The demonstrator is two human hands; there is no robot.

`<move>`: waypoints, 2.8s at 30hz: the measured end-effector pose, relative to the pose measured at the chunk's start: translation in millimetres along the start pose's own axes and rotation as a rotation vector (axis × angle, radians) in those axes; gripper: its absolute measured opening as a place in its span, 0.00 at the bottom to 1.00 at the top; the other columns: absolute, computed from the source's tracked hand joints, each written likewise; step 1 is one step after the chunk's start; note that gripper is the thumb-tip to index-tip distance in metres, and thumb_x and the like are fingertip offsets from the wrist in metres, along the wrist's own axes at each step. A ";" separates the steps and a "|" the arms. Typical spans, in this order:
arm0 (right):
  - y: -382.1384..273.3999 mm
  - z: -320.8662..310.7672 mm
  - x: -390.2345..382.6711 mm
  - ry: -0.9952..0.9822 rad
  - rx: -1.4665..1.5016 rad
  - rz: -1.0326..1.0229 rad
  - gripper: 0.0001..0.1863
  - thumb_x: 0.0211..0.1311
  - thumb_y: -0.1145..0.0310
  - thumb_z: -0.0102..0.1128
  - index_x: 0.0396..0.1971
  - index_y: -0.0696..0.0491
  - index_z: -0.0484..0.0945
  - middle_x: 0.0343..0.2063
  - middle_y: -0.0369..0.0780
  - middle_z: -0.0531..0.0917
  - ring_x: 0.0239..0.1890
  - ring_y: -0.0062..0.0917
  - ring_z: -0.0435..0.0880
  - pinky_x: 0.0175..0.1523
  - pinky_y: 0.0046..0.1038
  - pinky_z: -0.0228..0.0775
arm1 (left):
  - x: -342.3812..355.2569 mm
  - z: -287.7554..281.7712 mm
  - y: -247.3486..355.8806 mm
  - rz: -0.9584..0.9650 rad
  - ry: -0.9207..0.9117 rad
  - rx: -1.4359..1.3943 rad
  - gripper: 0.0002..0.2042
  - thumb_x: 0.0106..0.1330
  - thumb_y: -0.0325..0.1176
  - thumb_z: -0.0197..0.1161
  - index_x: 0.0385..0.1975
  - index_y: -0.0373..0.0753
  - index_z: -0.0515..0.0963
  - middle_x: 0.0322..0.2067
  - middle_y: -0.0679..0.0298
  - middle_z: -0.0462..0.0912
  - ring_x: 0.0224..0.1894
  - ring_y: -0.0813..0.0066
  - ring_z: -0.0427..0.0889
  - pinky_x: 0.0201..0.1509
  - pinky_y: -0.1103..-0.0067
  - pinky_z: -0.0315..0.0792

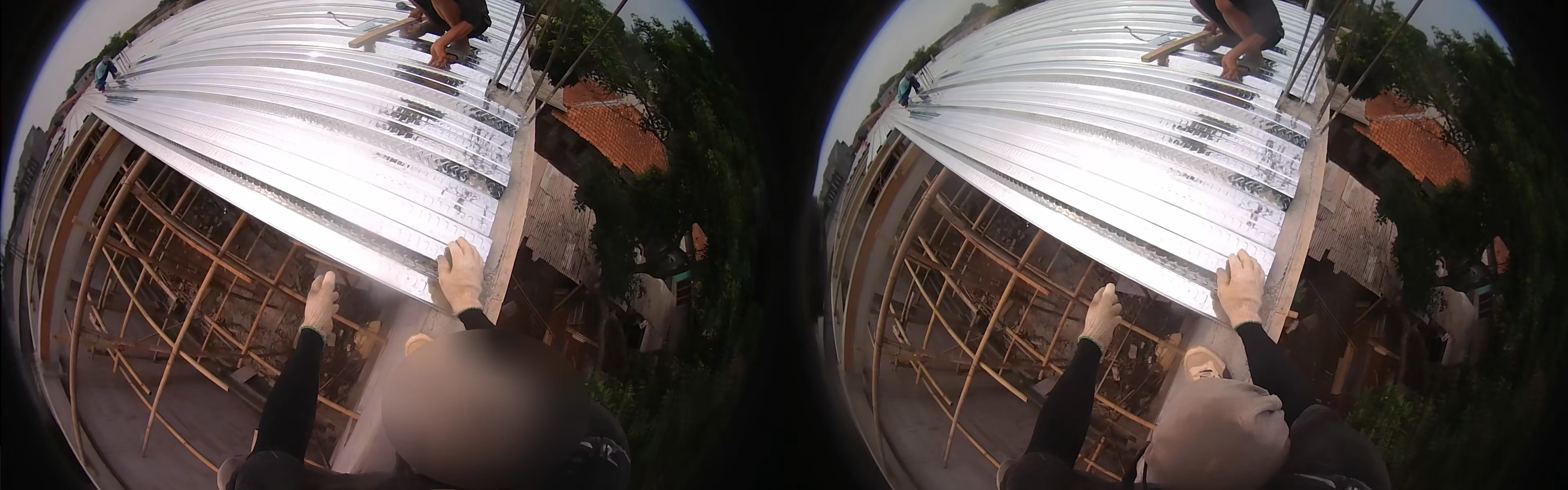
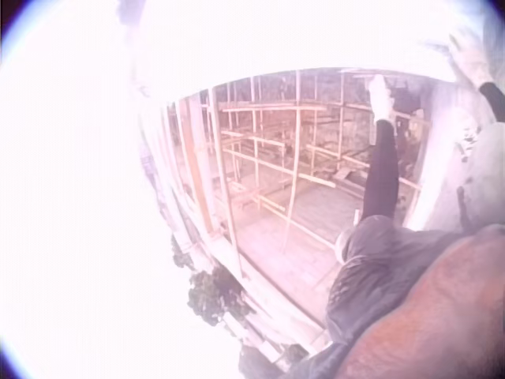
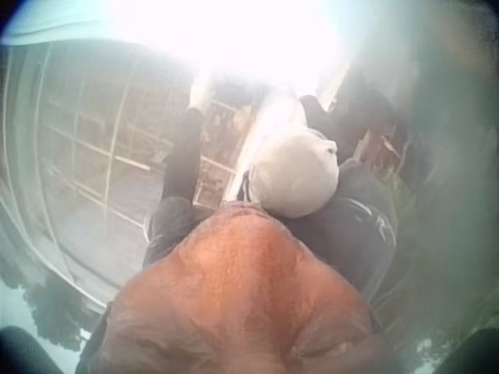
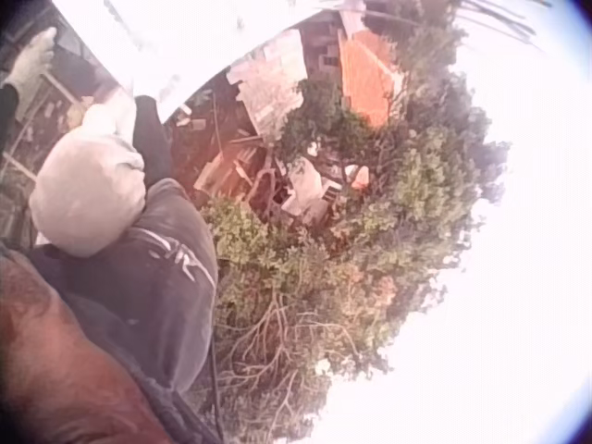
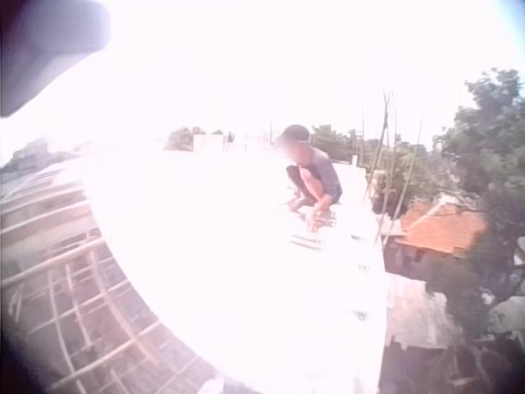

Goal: The person positions and aligns long metal roofing panels on a sloped roof, smoothing and adjusting them by hand. Another worker is visible nearby, also working on the roof.

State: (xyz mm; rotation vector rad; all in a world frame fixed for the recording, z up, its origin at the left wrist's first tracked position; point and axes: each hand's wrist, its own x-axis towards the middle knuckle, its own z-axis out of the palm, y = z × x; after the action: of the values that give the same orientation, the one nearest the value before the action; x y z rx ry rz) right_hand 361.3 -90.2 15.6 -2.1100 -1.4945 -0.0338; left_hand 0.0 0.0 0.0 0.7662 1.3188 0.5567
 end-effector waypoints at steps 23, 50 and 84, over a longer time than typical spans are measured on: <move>33.9 -6.6 56.8 0.110 0.109 0.092 0.24 0.65 0.66 0.79 0.60 0.56 0.88 0.69 0.49 0.85 0.74 0.53 0.79 0.83 0.56 0.66 | 99.7 112.6 -59.2 0.089 0.110 -0.392 0.33 0.94 0.60 0.57 0.76 0.33 0.74 0.66 0.57 0.81 0.67 0.61 0.83 0.74 0.59 0.83; 49.1 -4.7 18.1 0.163 0.272 0.439 0.28 0.79 0.69 0.74 0.74 0.61 0.80 0.85 0.61 0.69 0.83 0.60 0.73 0.83 0.46 0.74 | 125.0 102.8 -85.7 0.279 0.009 -0.015 0.31 0.97 0.53 0.48 0.77 0.28 0.74 0.70 0.49 0.85 0.71 0.55 0.85 0.79 0.63 0.78; 48.9 -11.1 20.2 0.155 0.305 0.466 0.30 0.78 0.68 0.74 0.76 0.60 0.79 0.85 0.63 0.70 0.82 0.62 0.75 0.83 0.48 0.74 | 83.6 119.6 -39.2 0.105 0.027 -0.271 0.30 0.96 0.51 0.52 0.77 0.26 0.71 0.71 0.46 0.82 0.72 0.53 0.85 0.74 0.56 0.84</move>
State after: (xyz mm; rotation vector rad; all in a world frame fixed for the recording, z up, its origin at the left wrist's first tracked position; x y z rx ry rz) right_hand 415.1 -88.9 11.2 -2.0934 -0.8327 0.1867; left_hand 130.2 15.9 -75.1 0.6067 1.2021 0.8140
